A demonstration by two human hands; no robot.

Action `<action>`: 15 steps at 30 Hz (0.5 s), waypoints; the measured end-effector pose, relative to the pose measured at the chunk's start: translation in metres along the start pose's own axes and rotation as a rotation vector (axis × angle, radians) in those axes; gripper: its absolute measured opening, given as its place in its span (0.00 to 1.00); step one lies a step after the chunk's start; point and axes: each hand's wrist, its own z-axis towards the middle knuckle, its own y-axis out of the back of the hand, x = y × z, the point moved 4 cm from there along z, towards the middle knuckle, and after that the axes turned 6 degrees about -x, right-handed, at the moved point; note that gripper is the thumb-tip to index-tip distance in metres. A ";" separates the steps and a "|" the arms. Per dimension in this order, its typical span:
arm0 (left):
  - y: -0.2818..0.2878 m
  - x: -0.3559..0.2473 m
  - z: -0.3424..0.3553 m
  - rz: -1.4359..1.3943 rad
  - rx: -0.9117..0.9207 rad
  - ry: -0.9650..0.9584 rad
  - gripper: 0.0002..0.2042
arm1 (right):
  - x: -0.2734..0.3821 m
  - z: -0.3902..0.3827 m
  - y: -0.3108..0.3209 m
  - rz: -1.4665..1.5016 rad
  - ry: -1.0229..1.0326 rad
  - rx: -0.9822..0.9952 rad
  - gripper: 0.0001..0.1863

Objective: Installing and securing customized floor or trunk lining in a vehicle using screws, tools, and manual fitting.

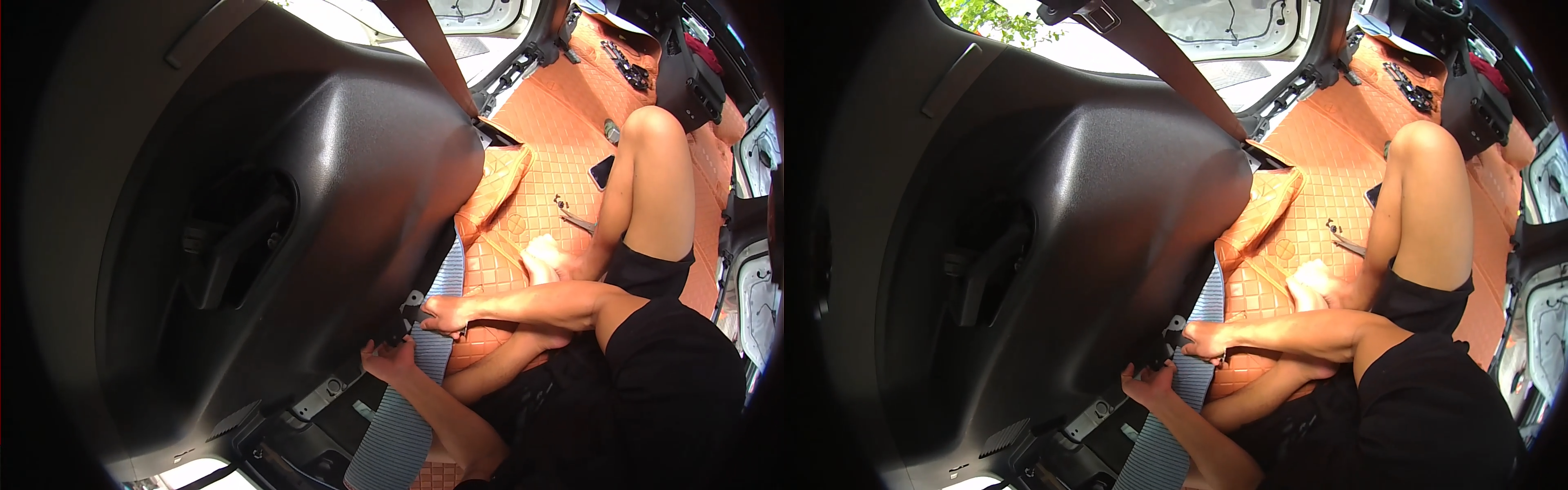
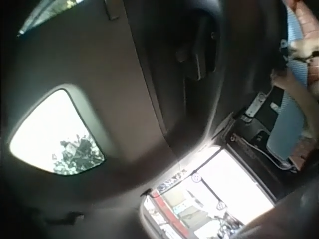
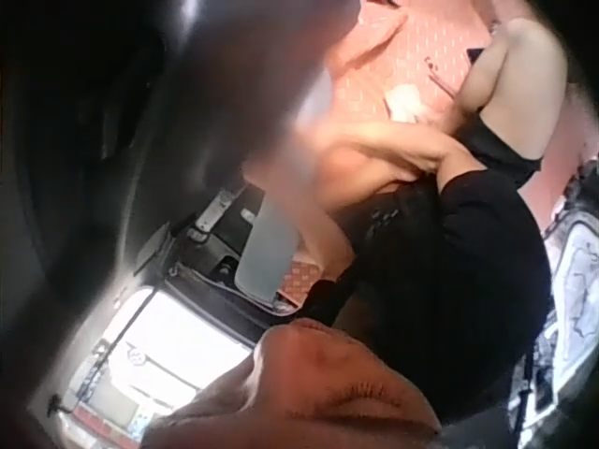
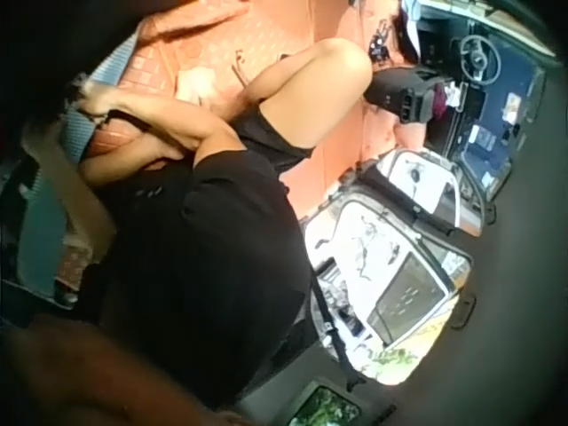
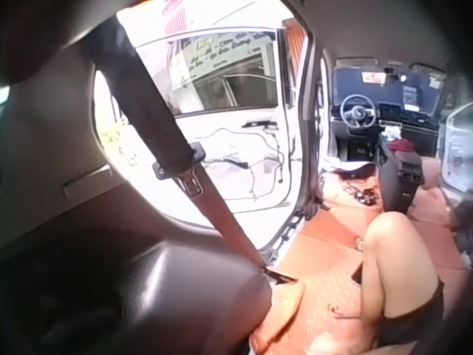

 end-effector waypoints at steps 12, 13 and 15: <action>0.022 -0.011 -0.028 0.204 0.145 0.032 0.27 | 0.001 -0.003 0.004 0.032 0.047 0.023 0.19; 0.021 -0.010 -0.028 0.172 0.183 0.043 0.26 | -0.001 -0.003 0.005 0.005 0.037 0.010 0.19; 0.016 -0.008 -0.026 0.167 0.220 0.046 0.25 | -0.002 -0.002 0.006 0.020 0.074 0.008 0.19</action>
